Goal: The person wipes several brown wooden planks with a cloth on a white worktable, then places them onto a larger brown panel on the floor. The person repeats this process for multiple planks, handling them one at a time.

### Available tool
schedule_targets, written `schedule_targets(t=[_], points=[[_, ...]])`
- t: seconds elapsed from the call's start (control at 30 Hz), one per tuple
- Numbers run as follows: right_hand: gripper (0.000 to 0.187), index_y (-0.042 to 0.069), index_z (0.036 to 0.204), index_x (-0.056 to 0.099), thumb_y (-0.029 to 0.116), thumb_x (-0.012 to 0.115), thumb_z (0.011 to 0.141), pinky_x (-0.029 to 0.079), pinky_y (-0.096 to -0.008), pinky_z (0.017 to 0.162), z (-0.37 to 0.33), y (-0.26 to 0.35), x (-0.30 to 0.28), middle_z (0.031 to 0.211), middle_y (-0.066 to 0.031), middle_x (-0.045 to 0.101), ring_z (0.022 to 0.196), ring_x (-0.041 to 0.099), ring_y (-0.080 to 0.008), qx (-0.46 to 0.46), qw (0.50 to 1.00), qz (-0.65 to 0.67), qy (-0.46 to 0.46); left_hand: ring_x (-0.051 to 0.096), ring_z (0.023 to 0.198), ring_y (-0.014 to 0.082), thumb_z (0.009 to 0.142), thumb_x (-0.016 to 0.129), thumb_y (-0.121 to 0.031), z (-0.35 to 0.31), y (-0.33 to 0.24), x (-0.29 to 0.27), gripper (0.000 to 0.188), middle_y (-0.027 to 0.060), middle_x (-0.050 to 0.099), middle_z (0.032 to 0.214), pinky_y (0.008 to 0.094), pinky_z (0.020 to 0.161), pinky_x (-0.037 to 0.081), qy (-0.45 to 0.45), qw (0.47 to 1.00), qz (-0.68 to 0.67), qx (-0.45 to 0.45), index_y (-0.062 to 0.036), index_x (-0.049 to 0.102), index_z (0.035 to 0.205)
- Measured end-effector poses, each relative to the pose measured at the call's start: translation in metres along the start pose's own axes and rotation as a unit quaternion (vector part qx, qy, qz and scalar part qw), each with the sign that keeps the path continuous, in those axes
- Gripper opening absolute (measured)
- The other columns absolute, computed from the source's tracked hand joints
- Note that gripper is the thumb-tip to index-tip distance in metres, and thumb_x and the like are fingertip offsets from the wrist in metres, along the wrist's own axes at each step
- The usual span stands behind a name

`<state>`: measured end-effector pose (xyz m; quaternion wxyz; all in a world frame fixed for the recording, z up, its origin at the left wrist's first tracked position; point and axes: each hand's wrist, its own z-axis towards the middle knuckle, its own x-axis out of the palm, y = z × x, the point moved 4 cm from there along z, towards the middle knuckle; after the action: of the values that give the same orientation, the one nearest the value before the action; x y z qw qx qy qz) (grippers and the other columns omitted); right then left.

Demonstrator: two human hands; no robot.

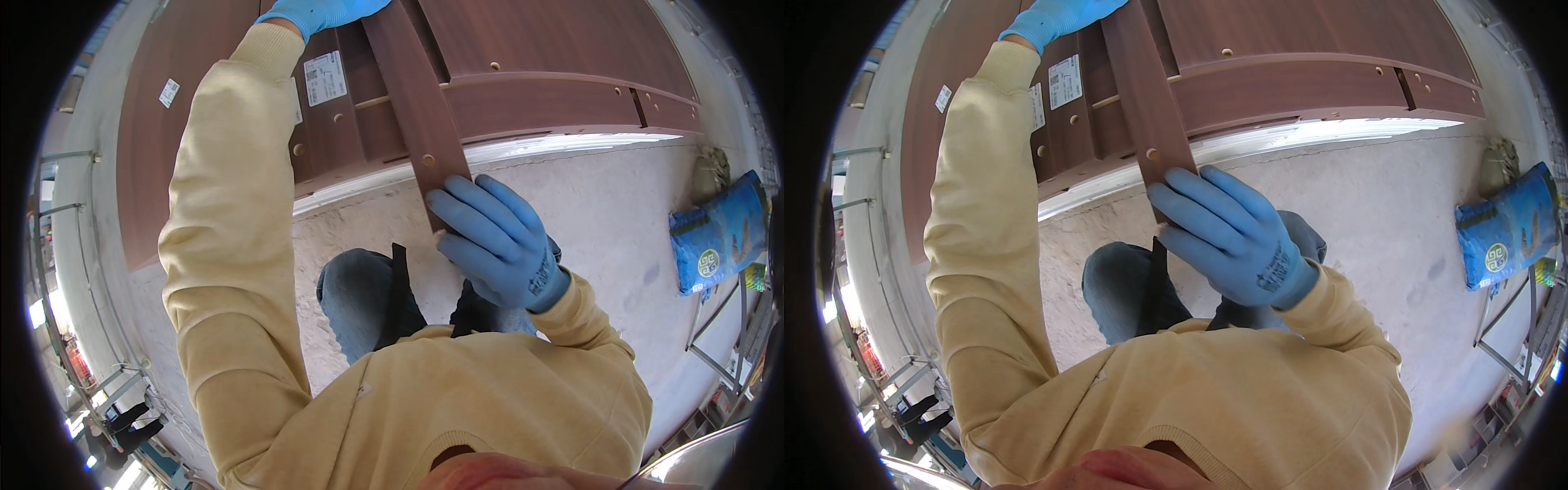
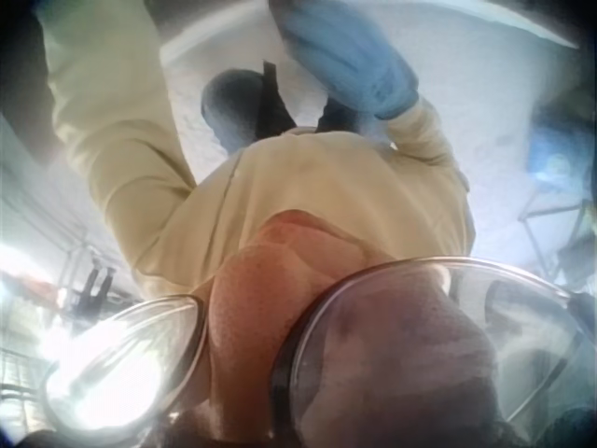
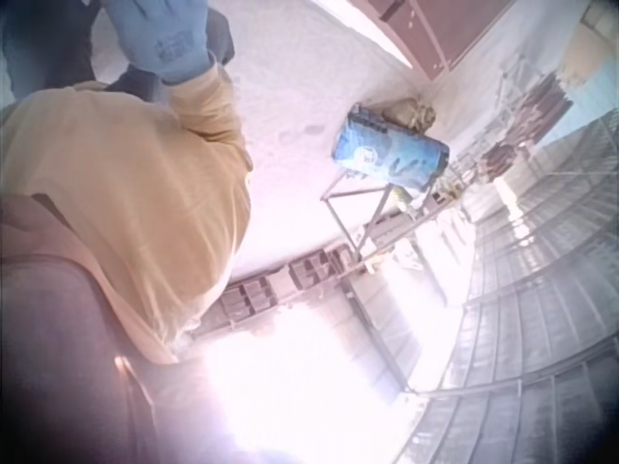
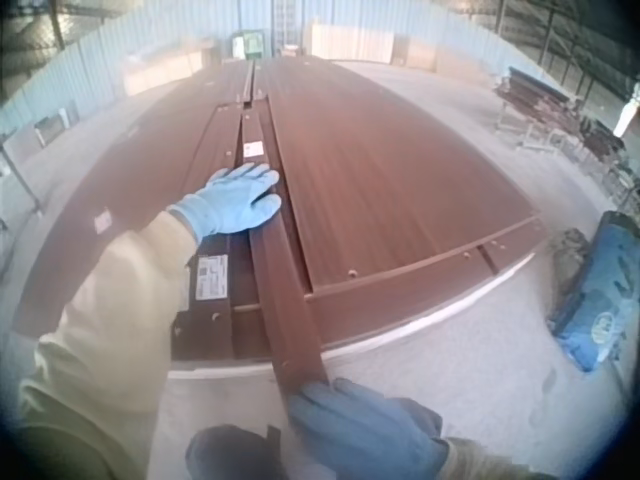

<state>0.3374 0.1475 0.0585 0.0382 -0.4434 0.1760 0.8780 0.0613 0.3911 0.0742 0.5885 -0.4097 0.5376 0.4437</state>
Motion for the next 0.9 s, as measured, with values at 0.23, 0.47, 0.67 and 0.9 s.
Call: schedule_targets(t=[0.23, 0.47, 0.67, 0.9], points=[[0.040, 0.005, 0.124, 0.068, 0.022, 0.073, 0.088, 0.043, -0.0531, 0.116, 0.030, -0.023, 0.031, 0.143, -0.0182, 0.064, 0.135, 0.059, -0.0376, 0.029, 0.992, -0.007, -0.122, 0.031, 0.158, 0.0363, 0.108, 0.041, -0.050, 0.022, 0.061, 0.011, 0.065, 0.0188, 0.038, 0.168, 0.0511, 0.129, 0.025, -0.004, 0.999, 0.037, -0.007, -0.0093, 0.044, 0.158], [0.047, 0.009, 0.130, 0.067, 0.041, 0.067, 0.096, 0.034, -0.0560, 0.121, 0.042, -0.046, 0.040, 0.145, -0.0169, 0.063, 0.136, 0.058, -0.0359, 0.090, 0.986, -0.096, -0.102, 0.036, 0.155, 0.0361, 0.107, 0.041, -0.046, 0.037, 0.060, 0.014, 0.059, 0.0140, 0.045, 0.165, 0.0522, 0.127, 0.028, -0.028, 0.998, 0.060, -0.024, -0.0115, 0.049, 0.155], [0.044, 0.011, 0.129, 0.067, 0.042, 0.065, 0.097, 0.035, -0.0542, 0.120, 0.057, -0.055, 0.047, 0.142, -0.0138, 0.065, 0.133, 0.061, -0.0322, 0.107, 0.983, -0.113, -0.099, 0.038, 0.154, 0.0355, 0.107, 0.042, -0.046, 0.031, 0.057, 0.011, 0.057, 0.0131, 0.047, 0.163, 0.0563, 0.125, 0.028, -0.040, 0.997, 0.054, -0.022, -0.0117, 0.051, 0.152], [0.043, 0.011, 0.127, 0.068, 0.042, 0.066, 0.096, 0.038, -0.0537, 0.117, 0.060, -0.058, 0.049, 0.141, -0.0139, 0.067, 0.130, 0.063, -0.0319, 0.105, 0.981, -0.119, -0.109, 0.036, 0.155, 0.0370, 0.108, 0.042, -0.049, 0.028, 0.057, 0.009, 0.060, 0.0126, 0.045, 0.165, 0.0570, 0.125, 0.026, -0.042, 0.999, 0.028, -0.013, -0.0129, 0.049, 0.155]])
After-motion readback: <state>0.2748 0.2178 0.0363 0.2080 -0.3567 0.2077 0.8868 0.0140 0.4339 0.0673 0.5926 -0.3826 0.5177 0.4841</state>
